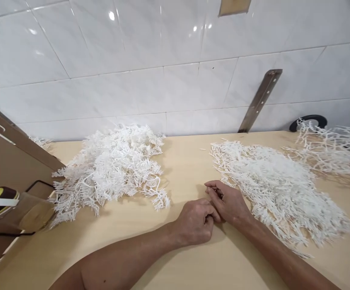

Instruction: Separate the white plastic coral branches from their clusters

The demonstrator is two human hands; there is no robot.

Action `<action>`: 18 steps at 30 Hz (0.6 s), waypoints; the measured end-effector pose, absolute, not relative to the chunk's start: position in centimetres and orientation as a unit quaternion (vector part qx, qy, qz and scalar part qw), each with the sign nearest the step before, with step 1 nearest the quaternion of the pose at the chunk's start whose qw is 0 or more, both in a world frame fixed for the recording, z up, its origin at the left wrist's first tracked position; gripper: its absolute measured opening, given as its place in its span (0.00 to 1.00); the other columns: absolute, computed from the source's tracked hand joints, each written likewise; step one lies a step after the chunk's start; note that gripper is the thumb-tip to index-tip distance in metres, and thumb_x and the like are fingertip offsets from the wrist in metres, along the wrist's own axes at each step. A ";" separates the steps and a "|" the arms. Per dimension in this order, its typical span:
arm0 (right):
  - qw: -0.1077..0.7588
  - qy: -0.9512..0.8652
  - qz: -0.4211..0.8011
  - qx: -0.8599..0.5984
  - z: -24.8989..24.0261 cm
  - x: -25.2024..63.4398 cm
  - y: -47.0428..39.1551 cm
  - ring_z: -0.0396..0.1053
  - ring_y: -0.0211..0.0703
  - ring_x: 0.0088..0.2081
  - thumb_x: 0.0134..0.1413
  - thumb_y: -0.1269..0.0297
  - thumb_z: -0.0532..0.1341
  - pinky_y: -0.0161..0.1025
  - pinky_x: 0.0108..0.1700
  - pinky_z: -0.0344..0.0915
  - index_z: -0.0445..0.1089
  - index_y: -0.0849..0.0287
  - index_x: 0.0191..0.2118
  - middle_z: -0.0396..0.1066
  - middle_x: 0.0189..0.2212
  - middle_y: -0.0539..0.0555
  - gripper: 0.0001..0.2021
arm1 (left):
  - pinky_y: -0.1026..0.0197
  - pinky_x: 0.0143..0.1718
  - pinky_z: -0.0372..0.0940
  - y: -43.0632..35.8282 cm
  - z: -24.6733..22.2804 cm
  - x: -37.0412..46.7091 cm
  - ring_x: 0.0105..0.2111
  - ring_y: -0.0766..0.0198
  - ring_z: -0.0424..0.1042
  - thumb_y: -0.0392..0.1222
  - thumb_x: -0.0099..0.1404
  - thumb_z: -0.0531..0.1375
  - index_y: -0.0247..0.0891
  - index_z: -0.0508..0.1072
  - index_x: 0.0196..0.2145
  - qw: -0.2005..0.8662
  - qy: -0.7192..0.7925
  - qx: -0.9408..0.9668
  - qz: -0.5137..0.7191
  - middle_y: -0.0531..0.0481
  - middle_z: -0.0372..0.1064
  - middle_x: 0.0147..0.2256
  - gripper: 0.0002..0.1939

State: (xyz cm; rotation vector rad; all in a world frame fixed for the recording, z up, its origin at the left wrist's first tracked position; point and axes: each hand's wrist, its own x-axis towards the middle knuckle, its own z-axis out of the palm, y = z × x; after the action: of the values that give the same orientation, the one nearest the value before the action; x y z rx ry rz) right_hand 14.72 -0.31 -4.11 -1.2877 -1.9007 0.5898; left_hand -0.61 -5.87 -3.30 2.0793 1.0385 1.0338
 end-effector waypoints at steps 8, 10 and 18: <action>0.352 -0.732 0.255 -0.525 -4.4 14.7 0.2 0.71 0.43 0.25 0.57 0.58 0.56 0.39 0.29 0.66 0.75 0.56 0.39 0.75 0.24 0.50 0.12 | 0.65 0.33 0.68 -5.9 -3.6 -0.5 0.27 0.66 0.71 0.24 0.53 0.55 0.36 0.79 0.30 0.294 0.408 0.782 0.368 0.49 0.75 0.32 0.15; 0.362 -0.729 0.250 -0.524 -4.2 14.6 0.2 0.70 0.43 0.24 0.57 0.59 0.57 0.39 0.29 0.66 0.75 0.56 0.37 0.74 0.23 0.50 0.11 | 0.64 0.33 0.68 -5.9 -3.7 -0.6 0.27 0.66 0.71 0.24 0.53 0.55 0.36 0.79 0.30 0.293 0.407 0.781 0.371 0.49 0.75 0.32 0.15; 0.397 -0.723 0.253 -0.505 -4.0 14.5 0.5 0.71 0.42 0.26 0.55 0.65 0.56 0.38 0.31 0.66 0.75 0.57 0.35 0.75 0.24 0.50 0.10 | 0.65 0.27 0.63 -7.2 0.7 -0.1 0.25 0.67 0.67 0.28 0.57 0.56 0.36 0.78 0.29 0.368 0.401 0.726 0.420 0.49 0.72 0.27 0.11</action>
State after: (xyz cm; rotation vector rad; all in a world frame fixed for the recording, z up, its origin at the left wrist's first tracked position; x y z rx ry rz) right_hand 14.47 0.51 -3.99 -1.2807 -1.8324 0.6421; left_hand -0.13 -7.16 0.68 1.8656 1.0303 1.0782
